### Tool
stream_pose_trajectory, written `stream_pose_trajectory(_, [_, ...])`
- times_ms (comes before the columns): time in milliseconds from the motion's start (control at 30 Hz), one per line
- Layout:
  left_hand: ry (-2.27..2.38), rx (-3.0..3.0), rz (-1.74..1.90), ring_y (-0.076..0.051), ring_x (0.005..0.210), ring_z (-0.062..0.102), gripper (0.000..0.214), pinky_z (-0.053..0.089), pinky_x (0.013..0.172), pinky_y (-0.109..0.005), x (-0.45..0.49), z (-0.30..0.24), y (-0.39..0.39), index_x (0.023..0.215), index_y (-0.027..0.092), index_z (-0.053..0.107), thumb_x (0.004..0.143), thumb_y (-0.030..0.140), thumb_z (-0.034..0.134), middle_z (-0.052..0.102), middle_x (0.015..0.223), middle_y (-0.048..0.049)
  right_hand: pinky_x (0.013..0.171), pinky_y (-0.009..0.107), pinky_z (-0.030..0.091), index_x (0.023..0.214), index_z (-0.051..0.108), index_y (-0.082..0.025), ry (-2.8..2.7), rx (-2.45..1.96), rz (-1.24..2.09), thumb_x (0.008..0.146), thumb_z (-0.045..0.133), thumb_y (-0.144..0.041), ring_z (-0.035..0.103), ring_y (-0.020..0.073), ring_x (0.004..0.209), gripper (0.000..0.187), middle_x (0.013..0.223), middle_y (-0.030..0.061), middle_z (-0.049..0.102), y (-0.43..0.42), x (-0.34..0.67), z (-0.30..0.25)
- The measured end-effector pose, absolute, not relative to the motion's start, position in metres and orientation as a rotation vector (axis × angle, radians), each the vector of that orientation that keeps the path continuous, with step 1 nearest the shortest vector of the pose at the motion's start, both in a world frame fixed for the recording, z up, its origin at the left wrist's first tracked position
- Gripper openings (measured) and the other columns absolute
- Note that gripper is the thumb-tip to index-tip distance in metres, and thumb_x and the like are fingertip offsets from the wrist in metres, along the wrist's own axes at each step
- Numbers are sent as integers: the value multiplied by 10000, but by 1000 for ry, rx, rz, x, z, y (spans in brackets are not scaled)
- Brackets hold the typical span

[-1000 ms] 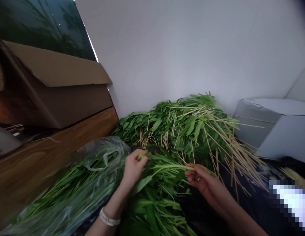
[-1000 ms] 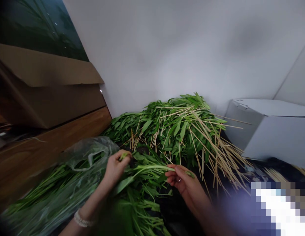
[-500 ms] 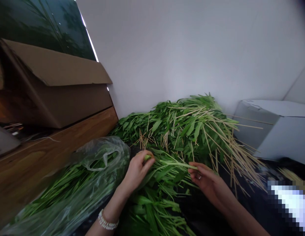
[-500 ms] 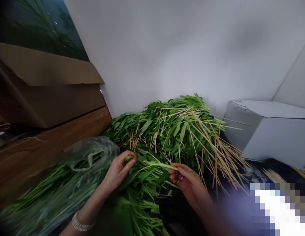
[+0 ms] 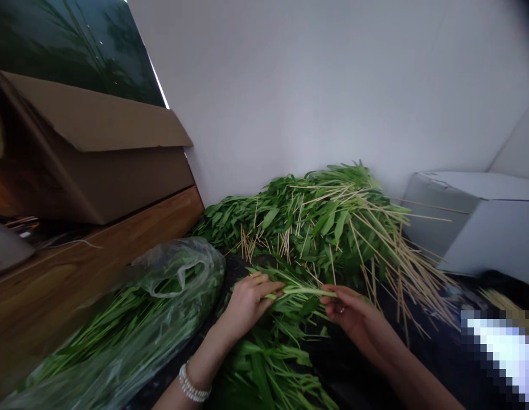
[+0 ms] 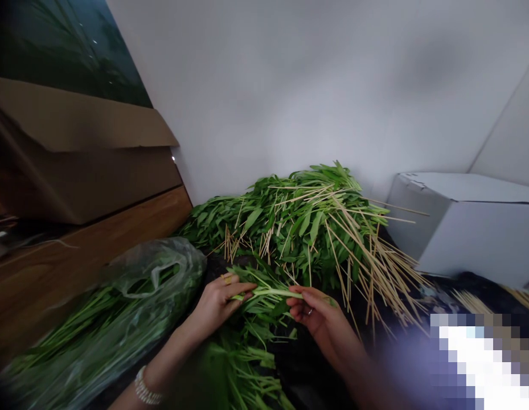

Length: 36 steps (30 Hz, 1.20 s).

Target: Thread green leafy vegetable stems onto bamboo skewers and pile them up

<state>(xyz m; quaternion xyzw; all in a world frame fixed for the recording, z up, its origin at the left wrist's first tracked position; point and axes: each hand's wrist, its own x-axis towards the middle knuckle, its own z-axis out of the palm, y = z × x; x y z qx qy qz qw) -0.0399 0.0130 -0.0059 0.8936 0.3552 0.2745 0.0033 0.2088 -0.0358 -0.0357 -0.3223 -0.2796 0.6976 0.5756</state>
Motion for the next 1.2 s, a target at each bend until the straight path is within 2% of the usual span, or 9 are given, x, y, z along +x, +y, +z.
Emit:
stream_pose_trajectory(200, [1131, 2917, 706, -195, 785, 581, 228, 448, 766, -308, -40, -6, 13, 1100, 201, 643, 901, 211, 532, 655, 816, -41, 685, 308, 478, 860, 743, -168, -646, -759, 1635, 657, 800, -358, 610, 163, 699, 283, 803, 82, 714, -36, 207, -33])
stream_pose_trajectory(367, [1181, 2955, 696, -208, 782, 569, 158, 442, 755, -315, -41, -6, 12, 975, 182, 663, 829, 186, 601, 641, 793, -44, 662, 290, 469, 880, 743, -159, -653, -772, 1636, 666, 794, -360, 606, 150, 680, 298, 809, 90, 716, -38, 204, -32])
stream_pose_trajectory(467, [1201, 2881, 808, -193, 721, 552, 111, 429, 718, -302, -40, -3, 12, 870, 176, 677, 806, 159, 587, 609, 713, -32, 654, 293, 467, 890, 744, -163, -672, -784, 1645, 672, 788, -365, 607, 150, 670, 301, 806, 85, 717, -39, 202, -31])
stream_pose_trajectory(633, [1298, 2458, 1077, -150, 660, 559, 185, 421, 668, -248, -36, 1, 15, 791, 161, 695, 769, 107, 519, 603, 677, -18, 645, 298, 468, 914, 744, -158, -694, -796, 1639, 650, 802, -388, 615, 160, 680, 355, 827, 94, 719, -40, 191, -30])
stream_pose_trajectory(867, [1430, 1890, 1309, -147, 631, 572, 182, 430, 616, -229, -44, -3, 28, 657, 160, 669, 728, 192, 504, 627, 646, 2, 665, 315, 472, 947, 741, -163, -719, -794, 1606, 651, 798, -416, 627, 171, 701, 393, 859, 98, 721, -40, 188, -31])
stream_pose_trajectory(933, [1528, 1716, 1436, -146, 595, 551, 197, 425, 586, -231, -56, 0, 34, 663, 160, 654, 745, 238, 493, 602, 607, 13, 672, 314, 474, 927, 745, -168, -707, -802, 1573, 650, 800, -411, 629, 169, 701, 373, 843, 90, 722, -38, 196, -31])
stream_pose_trajectory(1000, [1577, 1680, 1525, -154, 635, 551, 234, 431, 626, -244, -66, 4, 38, 694, 164, 652, 787, 288, 477, 597, 640, 8, 681, 304, 473, 922, 747, -178, -698, -799, 1555, 652, 802, -399, 628, 163, 713, 353, 852, 81, 724, -36, 202, -31])
stream_pose_trajectory(1133, [1507, 1977, 1596, -189, 865, 565, 276, 426, 811, -286, -64, 11, 33, 716, 177, 637, 859, 316, 446, 618, 821, -36, 693, 274, 466, 956, 742, -188, -716, -769, 1590, 670, 802, -368, 626, 147, 749, 343, 890, 79, 727, -36, 203, -30])
stream_pose_trajectory(1200, [1450, 2081, 1505, -174, 837, 573, 271, 436, 782, -274, -55, 12, 25, 786, 184, 610, 906, 299, 396, 615, 818, -28, 695, 262, 461, 973, 739, -192, -736, -760, 1607, 681, 800, -357, 627, 142, 765, 341, 911, 81, 728, -38, 200, -31])
